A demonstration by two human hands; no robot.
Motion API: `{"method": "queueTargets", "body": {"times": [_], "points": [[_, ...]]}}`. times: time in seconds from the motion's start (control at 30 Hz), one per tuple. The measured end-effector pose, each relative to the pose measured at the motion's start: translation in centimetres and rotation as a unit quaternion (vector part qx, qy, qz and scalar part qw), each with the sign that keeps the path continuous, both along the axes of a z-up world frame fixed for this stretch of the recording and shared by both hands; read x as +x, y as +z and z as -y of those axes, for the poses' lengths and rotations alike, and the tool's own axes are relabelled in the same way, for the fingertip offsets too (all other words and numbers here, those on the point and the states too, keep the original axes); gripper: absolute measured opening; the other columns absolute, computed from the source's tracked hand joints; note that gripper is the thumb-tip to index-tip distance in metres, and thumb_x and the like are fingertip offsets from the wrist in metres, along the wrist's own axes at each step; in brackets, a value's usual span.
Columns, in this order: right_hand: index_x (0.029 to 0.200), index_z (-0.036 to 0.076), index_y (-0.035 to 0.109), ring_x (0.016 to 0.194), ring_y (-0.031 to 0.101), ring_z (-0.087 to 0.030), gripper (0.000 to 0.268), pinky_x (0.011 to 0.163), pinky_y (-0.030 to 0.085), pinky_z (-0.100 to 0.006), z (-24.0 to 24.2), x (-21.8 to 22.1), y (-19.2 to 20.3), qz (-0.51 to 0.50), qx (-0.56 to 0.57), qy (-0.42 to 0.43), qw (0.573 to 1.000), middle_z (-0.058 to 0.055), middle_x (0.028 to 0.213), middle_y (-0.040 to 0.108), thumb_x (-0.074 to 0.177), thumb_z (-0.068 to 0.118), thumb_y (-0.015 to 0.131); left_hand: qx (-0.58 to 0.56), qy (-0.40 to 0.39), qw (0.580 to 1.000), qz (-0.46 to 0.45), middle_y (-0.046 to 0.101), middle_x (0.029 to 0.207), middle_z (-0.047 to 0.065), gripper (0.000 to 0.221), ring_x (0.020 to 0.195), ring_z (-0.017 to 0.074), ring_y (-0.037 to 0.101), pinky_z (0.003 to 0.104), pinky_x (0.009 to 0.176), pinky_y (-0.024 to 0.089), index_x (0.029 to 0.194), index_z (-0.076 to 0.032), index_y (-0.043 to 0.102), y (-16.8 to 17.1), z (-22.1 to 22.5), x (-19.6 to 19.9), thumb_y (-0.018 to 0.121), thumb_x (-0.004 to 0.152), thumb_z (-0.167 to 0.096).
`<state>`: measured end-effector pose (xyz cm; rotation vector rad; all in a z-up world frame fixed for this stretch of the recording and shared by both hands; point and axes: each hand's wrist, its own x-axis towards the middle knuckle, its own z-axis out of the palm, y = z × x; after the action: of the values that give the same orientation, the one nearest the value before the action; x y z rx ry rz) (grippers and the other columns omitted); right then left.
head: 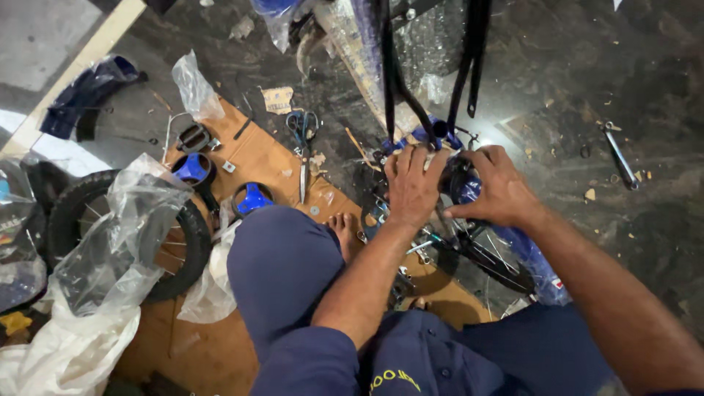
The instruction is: The person assembles or repairs a small bicycle, using a screwdriver to tighten components and fitting a blue plastic fender over the rear wheel while working on the floor.
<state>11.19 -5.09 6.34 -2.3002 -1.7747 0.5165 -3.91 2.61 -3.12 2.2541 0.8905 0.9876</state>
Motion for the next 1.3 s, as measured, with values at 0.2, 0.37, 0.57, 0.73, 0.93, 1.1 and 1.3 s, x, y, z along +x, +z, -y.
{"method": "queueTargets", "body": {"times": [0.2,0.37,0.57,0.73,0.93,1.1,1.3], "points": [[0.141,0.007,0.052,0.126,0.052,-0.045,0.113,0.106,0.046,-0.051,-1.1,-0.3,0.9,0.01,-0.077,-0.024,0.997,-0.026,0.132,0.051,0.048,0.057,0.095,0.001,0.041,0.999,-0.019,0.048,0.146,0.025,0.031,0.136,0.0476,0.043,0.055,0.114,0.035,0.118,-0.008,0.068,-0.5,-0.4,0.4,0.059,0.088,-0.01],[0.139,0.008,0.052,0.126,0.052,-0.046,0.115,0.105,0.046,-0.051,-1.8,-0.3,1.3,-0.011,-0.093,-0.033,0.995,-0.027,0.133,0.049,0.046,0.057,0.096,0.06,0.016,0.996,-0.062,0.048,0.142,0.035,0.034,0.135,0.0548,0.041,0.058,0.119,0.035,0.116,0.007,0.066,-1.8,-0.5,1.0,0.057,0.087,-0.009],[0.136,0.008,0.053,0.127,0.05,-0.047,0.113,0.106,0.045,-0.053,-2.7,-0.8,1.1,0.014,-0.089,-0.017,0.996,-0.028,0.132,0.049,0.044,0.056,0.097,0.042,0.023,0.999,0.001,0.053,0.135,0.039,0.023,0.131,0.0574,0.045,0.06,0.115,0.039,0.105,0.008,0.063,-2.0,-0.8,1.3,0.055,0.089,-0.007],[0.134,0.009,0.055,0.125,0.05,-0.047,0.109,0.104,0.046,-0.052,-2.8,-1.2,0.7,-0.017,-0.092,-0.036,0.995,-0.029,0.135,0.046,0.043,0.051,0.097,0.01,-0.004,0.999,0.036,0.051,0.135,0.039,0.027,0.133,0.0555,0.045,0.059,0.117,0.04,0.11,0.01,0.062,-2.0,-1.0,1.0,0.054,0.091,-0.007],[0.132,0.004,0.056,0.126,0.051,-0.048,0.107,0.106,0.045,-0.054,-2.7,-1.0,0.5,0.009,-0.025,0.005,1.0,-0.029,0.132,0.048,0.045,0.05,0.098,-0.007,-0.026,0.999,0.031,0.05,0.138,0.035,0.026,0.136,0.0554,0.044,0.058,0.117,0.04,0.103,0.007,0.063,-2.2,-1.6,0.5,0.061,0.082,-0.007],[0.133,0.004,0.057,0.126,0.051,-0.048,0.108,0.105,0.046,-0.053,-2.9,-1.4,0.7,0.016,-0.053,-0.016,0.998,-0.028,0.133,0.048,0.043,0.049,0.099,-0.054,-0.067,0.993,0.076,0.049,0.138,0.034,0.031,0.136,0.0531,0.042,0.056,0.115,0.04,0.103,0.007,0.065,-1.9,-2.1,-0.2,0.067,0.077,-0.01],[0.131,0.004,0.057,0.126,0.05,-0.048,0.106,0.105,0.046,-0.052,-3.2,-1.3,0.6,0.015,-0.059,-0.01,0.998,-0.029,0.133,0.046,0.043,0.044,0.1,-0.085,-0.056,0.993,0.061,0.05,0.141,0.03,0.03,0.139,0.0489,0.042,0.053,0.116,0.041,0.108,0.003,0.068,-2.1,-1.9,0.3,0.069,0.08,-0.01]]}}
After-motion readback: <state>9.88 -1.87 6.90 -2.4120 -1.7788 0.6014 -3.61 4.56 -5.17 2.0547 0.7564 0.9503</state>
